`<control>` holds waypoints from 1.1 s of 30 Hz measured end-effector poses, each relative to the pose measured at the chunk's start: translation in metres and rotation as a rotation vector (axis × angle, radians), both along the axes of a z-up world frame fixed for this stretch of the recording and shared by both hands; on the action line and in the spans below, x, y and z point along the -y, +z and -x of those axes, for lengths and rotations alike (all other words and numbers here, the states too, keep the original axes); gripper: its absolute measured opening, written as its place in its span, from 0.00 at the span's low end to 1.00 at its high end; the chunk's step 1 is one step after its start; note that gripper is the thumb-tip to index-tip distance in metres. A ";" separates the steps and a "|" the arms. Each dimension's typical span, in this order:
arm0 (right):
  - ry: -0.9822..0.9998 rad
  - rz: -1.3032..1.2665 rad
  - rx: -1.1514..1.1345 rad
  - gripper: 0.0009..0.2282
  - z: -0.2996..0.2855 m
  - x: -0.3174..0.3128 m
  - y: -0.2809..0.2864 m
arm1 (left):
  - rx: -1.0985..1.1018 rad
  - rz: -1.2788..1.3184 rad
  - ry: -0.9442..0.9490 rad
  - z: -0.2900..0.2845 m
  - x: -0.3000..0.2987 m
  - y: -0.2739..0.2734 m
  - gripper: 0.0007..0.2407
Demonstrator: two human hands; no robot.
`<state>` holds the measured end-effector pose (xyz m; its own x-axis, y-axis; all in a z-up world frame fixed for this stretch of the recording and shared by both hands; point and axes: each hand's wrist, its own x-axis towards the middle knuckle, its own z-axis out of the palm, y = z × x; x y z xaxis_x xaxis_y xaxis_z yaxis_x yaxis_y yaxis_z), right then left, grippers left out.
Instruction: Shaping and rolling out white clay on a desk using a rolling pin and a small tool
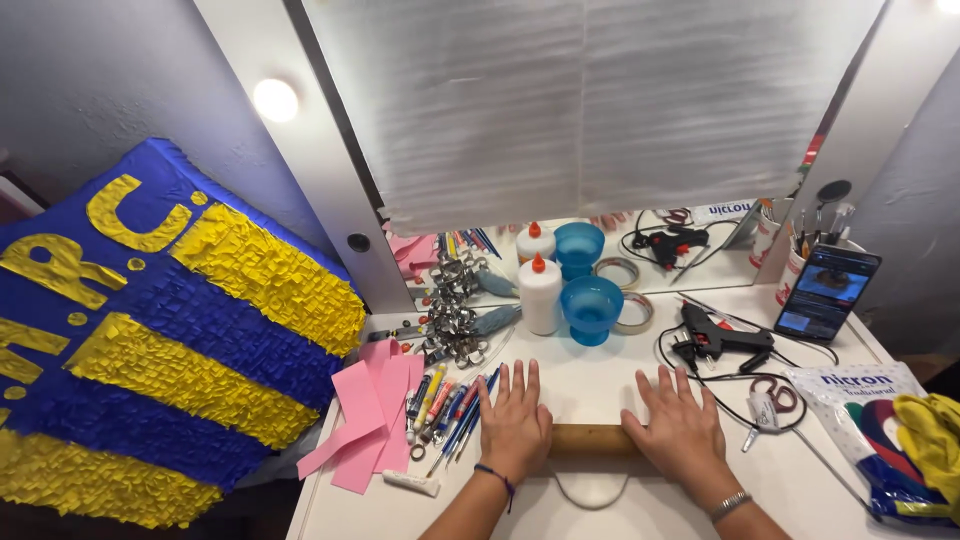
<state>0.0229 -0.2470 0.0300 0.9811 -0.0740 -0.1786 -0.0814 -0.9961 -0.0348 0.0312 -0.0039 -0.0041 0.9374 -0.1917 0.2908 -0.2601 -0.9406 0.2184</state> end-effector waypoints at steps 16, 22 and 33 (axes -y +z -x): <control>0.084 -0.021 0.075 0.35 -0.022 -0.005 0.025 | 0.123 -0.067 0.048 -0.043 0.003 -0.005 0.31; 0.245 -0.029 0.244 0.39 0.039 0.022 -0.036 | -0.228 -0.012 -0.057 0.054 0.005 0.016 0.28; 0.604 -0.103 0.939 0.25 0.115 0.031 -0.046 | -0.530 0.231 -0.136 0.010 0.019 0.053 0.24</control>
